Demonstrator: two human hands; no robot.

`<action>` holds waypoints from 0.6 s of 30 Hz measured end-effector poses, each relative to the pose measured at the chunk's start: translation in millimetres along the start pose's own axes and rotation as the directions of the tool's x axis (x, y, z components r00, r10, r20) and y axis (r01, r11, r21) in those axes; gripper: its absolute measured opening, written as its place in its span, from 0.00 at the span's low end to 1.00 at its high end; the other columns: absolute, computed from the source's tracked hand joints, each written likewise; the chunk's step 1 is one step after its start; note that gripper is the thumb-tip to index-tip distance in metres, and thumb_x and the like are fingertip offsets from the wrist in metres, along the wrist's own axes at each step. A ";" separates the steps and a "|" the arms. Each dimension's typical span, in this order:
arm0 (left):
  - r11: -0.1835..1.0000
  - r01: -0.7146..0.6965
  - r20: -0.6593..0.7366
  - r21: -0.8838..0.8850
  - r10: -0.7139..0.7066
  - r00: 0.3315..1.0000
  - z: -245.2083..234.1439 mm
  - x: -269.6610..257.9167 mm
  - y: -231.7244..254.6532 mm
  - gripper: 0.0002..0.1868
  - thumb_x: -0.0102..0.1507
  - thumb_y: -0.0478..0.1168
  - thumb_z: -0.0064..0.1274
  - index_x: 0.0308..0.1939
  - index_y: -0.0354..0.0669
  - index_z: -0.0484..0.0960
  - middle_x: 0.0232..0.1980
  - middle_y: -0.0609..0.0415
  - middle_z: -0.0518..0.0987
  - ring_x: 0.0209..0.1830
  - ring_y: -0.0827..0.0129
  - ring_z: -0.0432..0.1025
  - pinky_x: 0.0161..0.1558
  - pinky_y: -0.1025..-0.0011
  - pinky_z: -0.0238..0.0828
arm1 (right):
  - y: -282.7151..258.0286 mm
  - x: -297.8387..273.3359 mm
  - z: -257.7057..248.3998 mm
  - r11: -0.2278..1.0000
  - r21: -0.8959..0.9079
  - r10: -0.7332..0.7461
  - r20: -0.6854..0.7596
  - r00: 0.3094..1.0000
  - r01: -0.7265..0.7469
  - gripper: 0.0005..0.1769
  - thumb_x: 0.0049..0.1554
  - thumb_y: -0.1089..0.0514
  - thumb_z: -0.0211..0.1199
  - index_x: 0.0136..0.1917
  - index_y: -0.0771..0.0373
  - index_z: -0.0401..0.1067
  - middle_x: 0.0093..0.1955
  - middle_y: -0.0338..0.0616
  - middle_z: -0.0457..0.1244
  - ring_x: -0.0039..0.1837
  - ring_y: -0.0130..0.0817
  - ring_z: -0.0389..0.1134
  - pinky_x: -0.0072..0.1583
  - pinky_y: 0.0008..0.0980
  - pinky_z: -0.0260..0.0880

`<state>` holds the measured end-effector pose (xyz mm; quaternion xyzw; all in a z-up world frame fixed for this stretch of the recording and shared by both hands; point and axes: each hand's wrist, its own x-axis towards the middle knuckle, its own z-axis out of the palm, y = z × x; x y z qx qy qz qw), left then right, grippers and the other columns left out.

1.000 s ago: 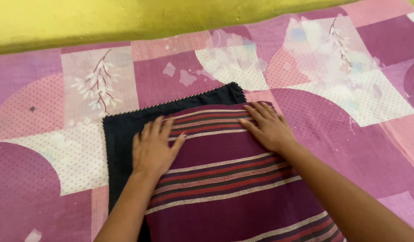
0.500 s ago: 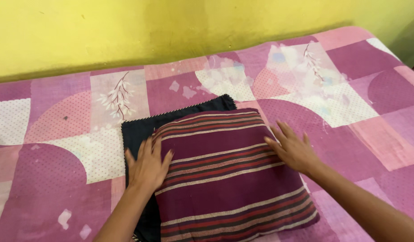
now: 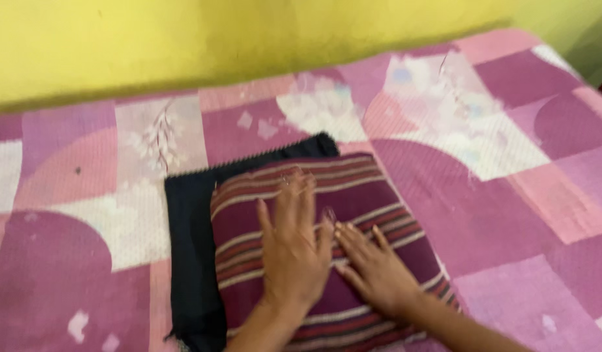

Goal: The person puts a black pillowcase onto a striped pillow and smooths out another decorative pillow on a bed.

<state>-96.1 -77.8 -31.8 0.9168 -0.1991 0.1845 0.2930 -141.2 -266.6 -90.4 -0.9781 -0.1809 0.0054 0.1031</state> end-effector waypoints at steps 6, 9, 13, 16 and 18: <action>0.987 -0.137 0.226 0.083 0.116 0.967 60.3 -76.0 -37.7 0.33 0.69 0.53 0.38 0.75 0.41 0.60 0.80 0.50 0.56 0.80 0.57 0.45 0.73 0.43 0.31 | -3.4 -7.2 7.1 1.000 0.013 -0.021 -0.134 0.991 0.023 0.34 0.65 0.45 0.44 0.78 0.64 0.53 0.83 0.46 0.47 0.84 0.39 0.41 0.79 0.51 0.31; 0.990 -0.124 0.291 0.065 0.100 0.951 63.1 -79.0 -45.2 0.34 0.68 0.53 0.39 0.74 0.41 0.60 0.79 0.49 0.55 0.81 0.56 0.44 0.74 0.41 0.31 | -2.2 -4.9 6.9 0.999 -0.013 -0.046 -0.174 0.984 0.044 0.34 0.65 0.45 0.43 0.79 0.64 0.53 0.83 0.49 0.47 0.84 0.39 0.42 0.79 0.51 0.32; 0.988 -0.133 0.307 0.083 0.102 0.946 57.2 -77.0 -43.7 0.35 0.68 0.54 0.38 0.75 0.41 0.58 0.79 0.49 0.55 0.81 0.56 0.43 0.74 0.41 0.31 | 0.8 -9.0 9.2 0.997 -0.047 -0.062 -0.097 0.993 0.057 0.35 0.66 0.44 0.42 0.79 0.64 0.51 0.84 0.46 0.45 0.84 0.38 0.39 0.78 0.51 0.30; 0.982 -0.167 0.373 0.091 0.122 0.920 47.0 -66.5 -46.5 0.37 0.67 0.57 0.38 0.77 0.45 0.56 0.81 0.51 0.53 0.82 0.58 0.42 0.74 0.41 0.30 | 23.2 -10.0 1.5 0.962 -0.251 -0.140 -0.100 0.985 0.111 0.38 0.67 0.37 0.39 0.81 0.60 0.44 0.85 0.42 0.39 0.85 0.37 0.34 0.79 0.51 0.27; 0.977 -0.164 0.472 0.137 0.081 0.878 29.1 -70.3 -57.6 0.38 0.67 0.60 0.37 0.79 0.51 0.54 0.82 0.54 0.51 0.82 0.59 0.41 0.74 0.40 0.29 | 39.2 -25.7 -3.2 0.837 -0.532 -0.265 -0.196 0.944 0.125 0.41 0.67 0.31 0.35 0.82 0.57 0.39 0.85 0.40 0.35 0.84 0.35 0.31 0.79 0.52 0.27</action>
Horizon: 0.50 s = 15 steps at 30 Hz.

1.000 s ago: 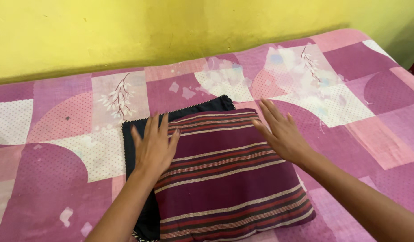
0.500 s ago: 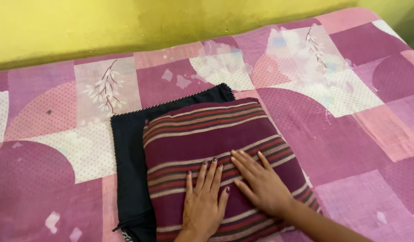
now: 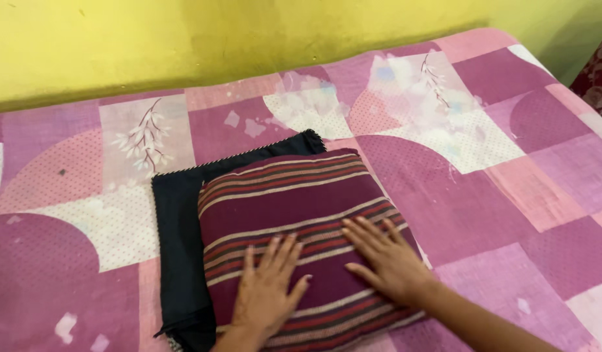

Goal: The person puts a black pillowcase onto a striped pillow and smooths out another decorative pillow on a bed.

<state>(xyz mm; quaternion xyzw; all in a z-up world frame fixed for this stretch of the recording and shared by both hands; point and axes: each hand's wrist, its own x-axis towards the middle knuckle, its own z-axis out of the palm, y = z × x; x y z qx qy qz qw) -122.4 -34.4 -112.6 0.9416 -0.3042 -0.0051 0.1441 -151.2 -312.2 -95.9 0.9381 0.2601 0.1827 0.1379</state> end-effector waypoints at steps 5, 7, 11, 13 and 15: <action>0.958 0.172 0.239 0.228 -0.226 0.944 -39.4 -52.0 -38.7 0.40 0.66 0.65 0.34 0.81 0.63 0.48 0.85 0.60 0.42 0.84 0.64 0.36 0.72 0.39 0.28 | 43.1 -65.3 -4.2 0.772 0.184 0.296 0.744 0.599 -0.609 0.46 0.61 0.26 0.29 0.84 0.44 0.24 0.88 0.28 0.21 0.86 0.30 0.19 0.80 0.54 0.22; 0.923 0.252 0.314 0.291 -0.341 0.886 -51.8 -65.2 -47.7 0.39 0.67 0.67 0.32 0.80 0.65 0.46 0.85 0.64 0.38 0.84 0.64 0.36 0.75 0.39 0.29 | 65.8 -97.3 -1.5 0.713 0.106 0.378 0.775 0.507 -0.694 0.49 0.61 0.24 0.27 0.84 0.47 0.21 0.87 0.30 0.18 0.86 0.30 0.19 0.80 0.57 0.24; 0.878 0.423 0.243 0.225 -0.471 0.848 -69.0 -64.4 -56.0 0.39 0.68 0.68 0.29 0.80 0.63 0.44 0.84 0.58 0.37 0.83 0.62 0.34 0.76 0.42 0.29 | 85.5 -111.2 4.1 0.669 0.062 0.507 0.691 0.516 -0.741 0.51 0.59 0.23 0.26 0.83 0.52 0.20 0.87 0.35 0.16 0.86 0.31 0.19 0.78 0.61 0.23; 0.908 0.368 0.164 0.203 -0.402 0.901 -75.5 -48.8 -52.5 0.41 0.67 0.67 0.29 0.82 0.61 0.42 0.85 0.56 0.36 0.82 0.61 0.34 0.74 0.43 0.28 | 81.2 -87.2 -10.4 0.691 0.117 0.508 0.623 0.595 -0.713 0.50 0.60 0.25 0.26 0.83 0.54 0.21 0.87 0.37 0.16 0.86 0.33 0.19 0.77 0.62 0.23; 0.947 0.277 0.059 0.160 -0.289 0.955 -81.1 -29.1 -41.6 0.41 0.67 0.65 0.29 0.82 0.57 0.43 0.85 0.53 0.37 0.82 0.60 0.34 0.74 0.43 0.27 | 56.8 -42.2 -30.1 0.757 0.165 0.472 0.531 0.704 -0.632 0.48 0.63 0.26 0.27 0.83 0.56 0.22 0.87 0.40 0.17 0.86 0.38 0.18 0.77 0.61 0.22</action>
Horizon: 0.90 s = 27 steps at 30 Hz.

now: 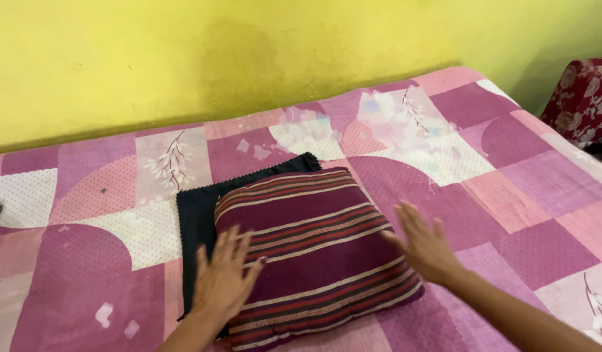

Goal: The person puts a black pillowcase onto a striped pillow and smooths out another decorative pillow on a bed.

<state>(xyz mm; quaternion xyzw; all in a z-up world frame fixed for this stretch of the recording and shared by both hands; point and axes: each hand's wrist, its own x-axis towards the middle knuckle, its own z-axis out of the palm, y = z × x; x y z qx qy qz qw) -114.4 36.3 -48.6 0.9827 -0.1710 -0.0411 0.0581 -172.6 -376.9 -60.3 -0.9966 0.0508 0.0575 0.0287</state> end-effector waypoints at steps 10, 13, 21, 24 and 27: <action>0.835 -0.232 -0.406 -0.499 0.011 0.914 50.5 3.9 116.3 0.33 0.73 0.54 0.25 0.80 0.43 0.54 0.84 0.49 0.52 0.85 0.58 0.42 0.77 0.39 0.26 | -156.2 -1.6 -4.6 0.874 0.300 -0.259 -0.379 0.889 0.382 0.41 0.68 0.40 0.35 0.85 0.64 0.33 0.88 0.51 0.31 0.87 0.43 0.26 0.78 0.61 0.16; 0.921 -0.371 -0.355 -0.116 0.310 0.882 89.8 -17.1 94.3 0.37 0.70 0.60 0.35 0.76 0.41 0.57 0.80 0.45 0.52 0.81 0.54 0.42 0.72 0.39 0.31 | -123.2 -12.5 29.2 0.758 -0.115 -0.652 -0.174 0.738 0.642 0.44 0.64 0.35 0.43 0.79 0.68 0.42 0.84 0.53 0.35 0.84 0.46 0.30 0.77 0.64 0.24; 0.906 -0.403 -0.341 -0.132 0.340 0.876 105.8 -10.4 87.5 0.45 0.65 0.66 0.42 0.74 0.37 0.57 0.79 0.42 0.52 0.80 0.51 0.43 0.71 0.37 0.30 | -105.8 -11.1 45.4 0.748 -0.039 -0.658 -0.166 0.734 0.662 0.48 0.60 0.33 0.48 0.79 0.69 0.47 0.85 0.54 0.40 0.85 0.45 0.34 0.77 0.60 0.28; 0.857 -0.498 -0.311 -0.132 0.441 0.842 101.4 -18.9 74.8 0.54 0.61 0.72 0.46 0.74 0.32 0.54 0.78 0.38 0.51 0.79 0.49 0.42 0.72 0.35 0.30 | -95.9 -17.5 42.7 0.663 -0.079 -0.746 -0.156 0.647 0.745 0.51 0.61 0.28 0.48 0.80 0.70 0.47 0.85 0.55 0.40 0.86 0.45 0.35 0.77 0.60 0.28; 0.812 -0.569 -0.257 -0.132 0.526 0.810 101.3 -20.6 49.7 0.57 0.60 0.75 0.49 0.76 0.33 0.53 0.80 0.40 0.51 0.81 0.53 0.42 0.73 0.40 0.31 | -77.1 -15.0 43.0 0.586 -0.124 -0.810 -0.128 0.573 0.801 0.56 0.60 0.22 0.49 0.80 0.69 0.45 0.84 0.53 0.40 0.85 0.44 0.35 0.76 0.60 0.27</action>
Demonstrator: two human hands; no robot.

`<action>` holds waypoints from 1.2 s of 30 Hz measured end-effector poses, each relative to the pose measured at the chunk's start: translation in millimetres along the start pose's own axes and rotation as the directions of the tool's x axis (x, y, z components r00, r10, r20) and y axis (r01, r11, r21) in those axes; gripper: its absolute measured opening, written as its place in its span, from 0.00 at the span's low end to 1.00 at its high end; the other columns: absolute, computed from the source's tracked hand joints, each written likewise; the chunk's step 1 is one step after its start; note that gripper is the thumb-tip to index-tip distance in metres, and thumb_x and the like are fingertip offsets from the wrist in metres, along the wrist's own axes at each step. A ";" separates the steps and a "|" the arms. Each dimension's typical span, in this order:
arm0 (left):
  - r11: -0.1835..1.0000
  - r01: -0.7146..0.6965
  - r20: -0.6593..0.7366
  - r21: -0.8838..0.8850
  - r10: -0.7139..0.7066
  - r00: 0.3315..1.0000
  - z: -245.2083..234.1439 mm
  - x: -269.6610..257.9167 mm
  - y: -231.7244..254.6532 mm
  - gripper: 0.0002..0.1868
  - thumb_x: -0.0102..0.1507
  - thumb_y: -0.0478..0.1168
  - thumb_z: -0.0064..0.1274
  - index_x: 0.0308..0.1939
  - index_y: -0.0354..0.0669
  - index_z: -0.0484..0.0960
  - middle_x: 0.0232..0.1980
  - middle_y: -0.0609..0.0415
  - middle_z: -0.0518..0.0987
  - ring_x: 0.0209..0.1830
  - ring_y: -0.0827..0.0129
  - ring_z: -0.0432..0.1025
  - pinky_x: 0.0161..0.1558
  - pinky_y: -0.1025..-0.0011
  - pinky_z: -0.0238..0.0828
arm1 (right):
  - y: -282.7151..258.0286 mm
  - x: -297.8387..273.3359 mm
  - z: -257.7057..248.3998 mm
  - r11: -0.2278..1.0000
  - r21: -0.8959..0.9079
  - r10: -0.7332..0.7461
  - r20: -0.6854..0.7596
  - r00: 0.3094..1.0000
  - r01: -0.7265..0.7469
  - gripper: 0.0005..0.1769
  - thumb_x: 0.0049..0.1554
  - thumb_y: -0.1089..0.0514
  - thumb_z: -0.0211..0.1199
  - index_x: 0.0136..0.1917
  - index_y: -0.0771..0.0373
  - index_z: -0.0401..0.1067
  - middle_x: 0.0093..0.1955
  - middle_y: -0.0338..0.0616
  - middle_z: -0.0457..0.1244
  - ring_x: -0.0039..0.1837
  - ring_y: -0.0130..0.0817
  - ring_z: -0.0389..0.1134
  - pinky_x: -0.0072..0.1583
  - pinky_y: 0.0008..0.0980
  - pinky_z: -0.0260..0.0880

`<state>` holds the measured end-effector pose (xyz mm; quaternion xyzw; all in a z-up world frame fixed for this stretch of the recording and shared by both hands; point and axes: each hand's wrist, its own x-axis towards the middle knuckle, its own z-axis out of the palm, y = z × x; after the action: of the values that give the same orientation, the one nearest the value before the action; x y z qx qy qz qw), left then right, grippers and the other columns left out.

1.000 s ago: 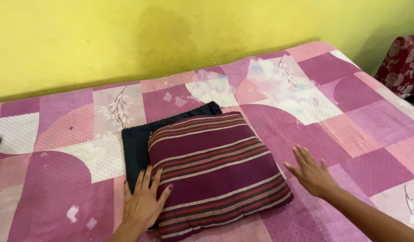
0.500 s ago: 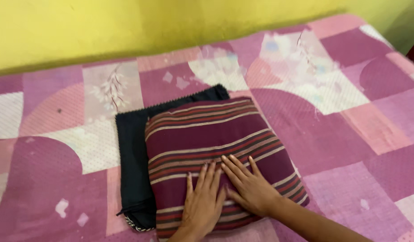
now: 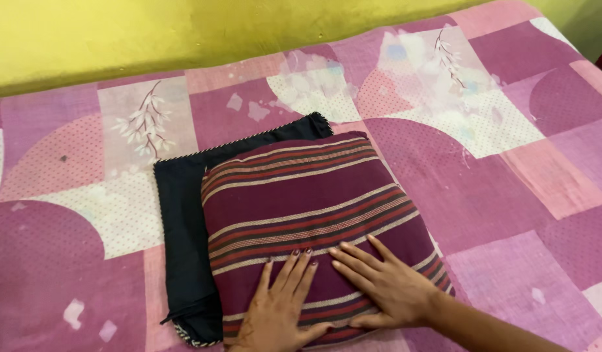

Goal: The person puts a black pillowcase onto a striped pillow and smooths out another decorative pillow on a bed.

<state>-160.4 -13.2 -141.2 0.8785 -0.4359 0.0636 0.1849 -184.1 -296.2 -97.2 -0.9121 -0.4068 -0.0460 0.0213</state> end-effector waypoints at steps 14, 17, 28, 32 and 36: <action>0.941 0.101 0.638 0.322 -0.294 0.712 -103.6 -73.3 -58.5 0.54 0.63 0.73 0.43 0.81 0.47 0.43 0.85 0.52 0.41 0.83 0.60 0.33 0.75 0.42 0.24 | 61.4 -96.3 -60.2 0.805 -0.384 0.576 0.690 0.439 -0.452 0.52 0.59 0.42 0.64 0.83 0.45 0.34 0.87 0.35 0.27 0.87 0.34 0.27 0.79 0.71 0.23; 0.954 0.114 0.556 0.278 -0.257 0.790 -129.7 -38.4 -45.3 0.50 0.64 0.71 0.41 0.79 0.45 0.46 0.82 0.52 0.48 0.83 0.61 0.38 0.78 0.46 0.25 | 68.4 -78.0 -61.3 0.812 -0.437 0.583 0.593 0.555 -0.386 0.41 0.61 0.61 0.59 0.82 0.46 0.47 0.86 0.37 0.37 0.86 0.32 0.36 0.78 0.75 0.25; 0.879 0.411 -0.205 -0.240 -0.460 0.864 -83.6 113.5 -1.2 0.37 0.67 0.50 0.40 0.79 0.43 0.53 0.82 0.49 0.51 0.83 0.58 0.43 0.76 0.46 0.31 | 37.5 98.5 -87.7 0.894 0.174 0.418 -0.653 0.632 -0.412 0.42 0.70 0.43 0.46 0.84 0.71 0.37 0.87 0.60 0.33 0.86 0.49 0.31 0.83 0.56 0.27; 0.913 0.402 0.046 -0.064 -0.400 0.915 -23.8 82.0 -0.1 0.36 0.69 0.53 0.39 0.77 0.41 0.51 0.84 0.48 0.49 0.83 0.53 0.40 0.72 0.43 0.29 | 18.6 67.8 -18.5 0.821 0.140 0.536 0.147 0.831 -0.554 0.42 0.67 0.37 0.41 0.82 0.64 0.38 0.84 0.52 0.34 0.85 0.44 0.30 0.77 0.55 0.21; 0.938 0.346 -0.054 0.021 -0.344 0.937 2.9 73.1 -10.6 0.35 0.68 0.52 0.39 0.76 0.44 0.56 0.81 0.51 0.53 0.81 0.57 0.44 0.74 0.44 0.32 | 21.8 55.7 9.3 0.855 0.101 0.515 -0.044 0.856 -0.509 0.40 0.66 0.37 0.41 0.81 0.65 0.46 0.84 0.50 0.42 0.85 0.41 0.36 0.79 0.51 0.29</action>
<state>-107.4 -62.8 -126.8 0.9422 -0.2694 0.0585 0.1905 -130.3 -268.8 -100.8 -0.9835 -0.1501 -0.0527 0.0859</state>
